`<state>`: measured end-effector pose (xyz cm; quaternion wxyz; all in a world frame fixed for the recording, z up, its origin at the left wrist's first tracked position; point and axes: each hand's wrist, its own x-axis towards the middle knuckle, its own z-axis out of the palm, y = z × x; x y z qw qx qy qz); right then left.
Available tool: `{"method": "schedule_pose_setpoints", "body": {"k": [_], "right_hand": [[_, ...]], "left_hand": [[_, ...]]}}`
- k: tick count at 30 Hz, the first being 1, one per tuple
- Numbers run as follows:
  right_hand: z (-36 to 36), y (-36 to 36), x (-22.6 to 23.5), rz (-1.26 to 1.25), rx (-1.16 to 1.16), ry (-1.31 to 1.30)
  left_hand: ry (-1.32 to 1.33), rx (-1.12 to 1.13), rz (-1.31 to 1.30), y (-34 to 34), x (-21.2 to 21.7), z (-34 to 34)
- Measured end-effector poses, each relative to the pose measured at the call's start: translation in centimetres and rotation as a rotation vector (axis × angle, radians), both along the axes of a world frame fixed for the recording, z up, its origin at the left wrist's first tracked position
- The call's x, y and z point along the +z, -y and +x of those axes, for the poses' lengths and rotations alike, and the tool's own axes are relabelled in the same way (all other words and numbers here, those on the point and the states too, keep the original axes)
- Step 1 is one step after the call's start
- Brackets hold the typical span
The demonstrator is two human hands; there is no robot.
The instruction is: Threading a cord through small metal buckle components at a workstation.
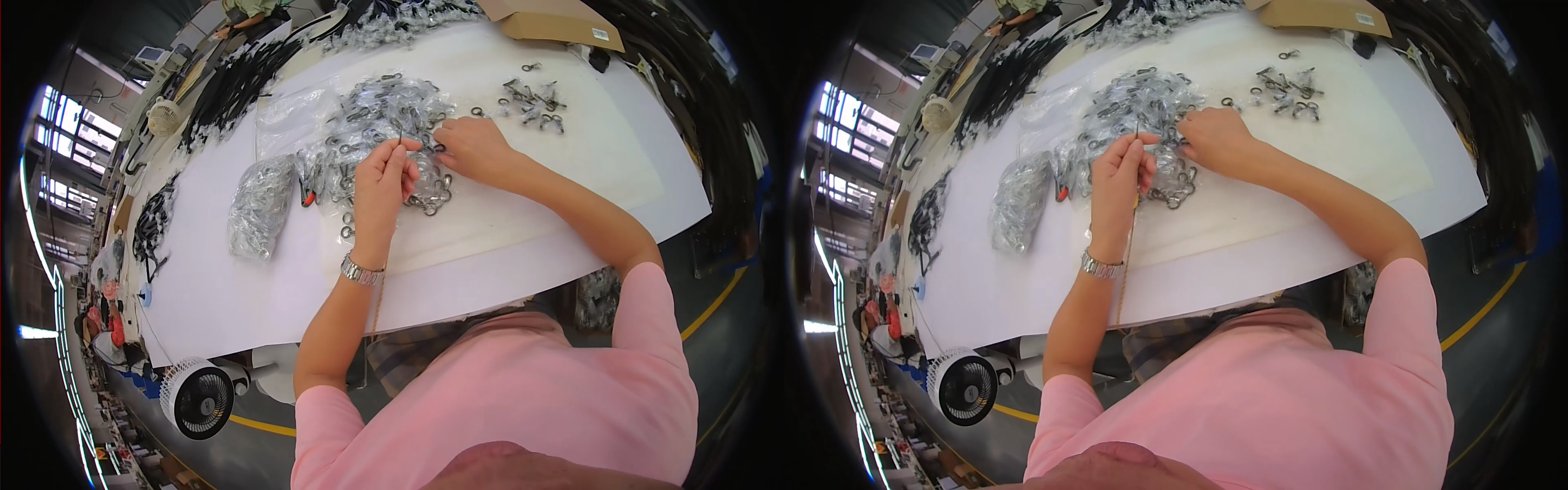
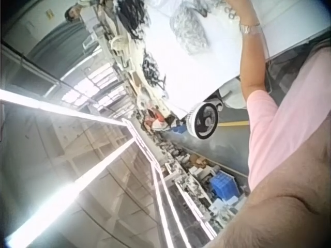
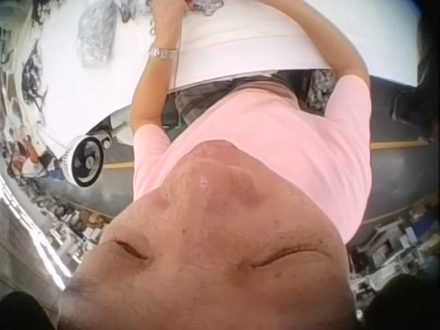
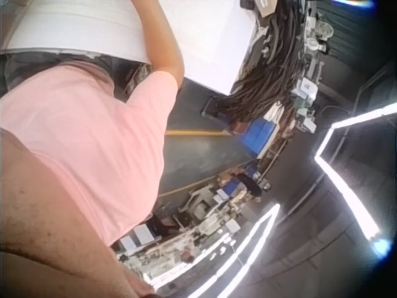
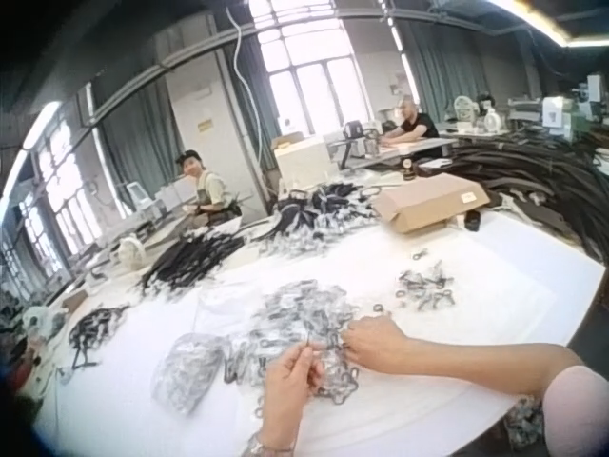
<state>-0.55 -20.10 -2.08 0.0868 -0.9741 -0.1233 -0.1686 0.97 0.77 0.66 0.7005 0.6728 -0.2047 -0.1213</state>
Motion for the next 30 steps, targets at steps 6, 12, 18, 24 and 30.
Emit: {"method": "schedule_pose_setpoints", "body": {"k": [6,12,18,24,30], "right_hand": [[0.5,-1.4,-1.2,0.021,-0.012,0.055],[-3.7,-0.4,1.7,0.33,-0.023,-0.029],[-3.7,-1.2,2.1,1.351,0.128,-0.566],[-2.7,-0.8,0.8,1.555,0.109,-0.768],[-3.9,-0.7,0.8,1.766,0.09,-0.87]], "left_hand": [[0.02,0.007,0.064,-0.9,-0.4,-0.8],[0.276,0.104,0.138,0.1,-2.3,-0.9],[0.186,-0.059,0.255,-0.5,-1.3,0.6],[0.265,0.04,0.238,-0.6,-0.9,1.0],[0.254,0.056,0.298,-0.1,-0.3,-0.2]]}}
